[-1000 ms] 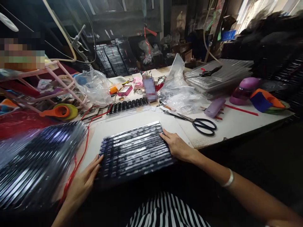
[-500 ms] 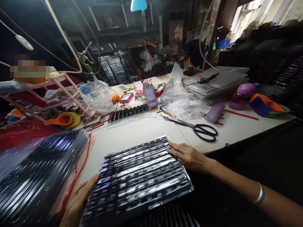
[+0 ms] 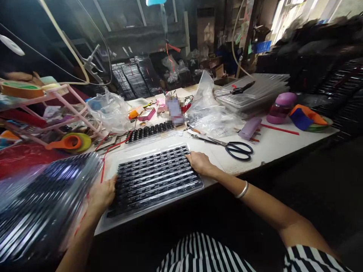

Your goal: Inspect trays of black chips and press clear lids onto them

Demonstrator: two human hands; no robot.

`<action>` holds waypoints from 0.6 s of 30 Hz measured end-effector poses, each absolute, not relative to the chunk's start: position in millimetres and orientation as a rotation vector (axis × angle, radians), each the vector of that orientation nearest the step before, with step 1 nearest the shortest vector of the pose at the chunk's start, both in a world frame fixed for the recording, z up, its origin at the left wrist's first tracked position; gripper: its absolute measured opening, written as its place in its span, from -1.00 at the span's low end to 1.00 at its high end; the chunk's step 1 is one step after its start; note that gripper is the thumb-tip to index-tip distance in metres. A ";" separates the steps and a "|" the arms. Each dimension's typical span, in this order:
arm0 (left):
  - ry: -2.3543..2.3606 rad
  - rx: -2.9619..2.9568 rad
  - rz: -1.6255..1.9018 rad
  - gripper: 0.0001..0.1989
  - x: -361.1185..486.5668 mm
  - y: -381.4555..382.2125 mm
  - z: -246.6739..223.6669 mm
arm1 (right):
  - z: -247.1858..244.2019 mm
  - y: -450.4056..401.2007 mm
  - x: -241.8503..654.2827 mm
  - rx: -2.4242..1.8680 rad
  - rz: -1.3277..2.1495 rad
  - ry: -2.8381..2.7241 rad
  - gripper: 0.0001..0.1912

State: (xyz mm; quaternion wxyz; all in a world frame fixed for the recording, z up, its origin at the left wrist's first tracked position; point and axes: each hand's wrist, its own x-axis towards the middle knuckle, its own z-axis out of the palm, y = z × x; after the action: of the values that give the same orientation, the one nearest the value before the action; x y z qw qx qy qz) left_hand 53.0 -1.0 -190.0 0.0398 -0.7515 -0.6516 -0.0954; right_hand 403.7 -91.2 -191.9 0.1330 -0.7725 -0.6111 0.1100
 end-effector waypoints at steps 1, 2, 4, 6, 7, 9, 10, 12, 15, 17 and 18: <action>-2.027 -2.288 -0.233 -0.33 56.6 -2.9 -194.3 | -194.9 -91.0 402.7 -2.275 0.317 -1.782 -0.57; -2.062 -2.261 -0.187 -0.34 60.8 -6.1 -197.3 | -196.7 -91.2 401.9 -2.304 0.308 -1.793 -0.57; -2.030 -2.236 -0.161 -0.38 71.4 -15.0 -199.8 | -197.6 -92.6 400.8 -2.337 0.275 -1.814 -0.56; -1.832 -2.328 -0.162 -0.42 84.3 -25.1 -200.3 | -196.5 -95.0 400.7 -2.323 0.214 -1.841 -0.53; -1.710 -2.411 -0.143 -0.43 90.9 -29.7 -200.9 | -195.7 -96.4 401.2 -2.299 0.170 -1.858 -0.50; -1.516 -2.586 -0.073 -0.45 102.0 -36.6 -203.7 | -194.3 -98.2 403.0 -2.225 0.075 -1.912 -0.47; -1.476 -2.648 -0.036 -0.46 105.8 -38.7 -205.7 | -193.6 -98.3 404.2 -2.177 0.039 -1.956 -0.50; -1.458 -2.693 -0.005 -0.44 109.3 -40.2 -209.6 | -191.8 -96.2 407.2 -2.063 0.014 -2.085 -0.61; -1.443 -2.691 -0.009 -0.41 107.6 -39.0 -212.8 | -187.5 -87.4 412.3 -1.860 0.056 -2.316 -0.68; -1.423 -2.690 -0.027 -0.39 105.3 -38.3 -213.2 | -183.5 -78.8 415.6 -1.751 0.087 -2.425 -0.73; -1.412 -2.690 -0.043 -0.39 104.4 -38.3 -213.2 | -181.5 -74.0 417.0 -1.713 0.100 -2.464 -0.77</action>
State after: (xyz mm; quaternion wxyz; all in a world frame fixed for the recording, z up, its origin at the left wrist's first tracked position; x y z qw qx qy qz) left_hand 104.4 -38.3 -213.2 0.0515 -0.8842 -0.4641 -0.0141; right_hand 417.0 -74.0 -181.5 0.0692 -0.5692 -0.8186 0.0332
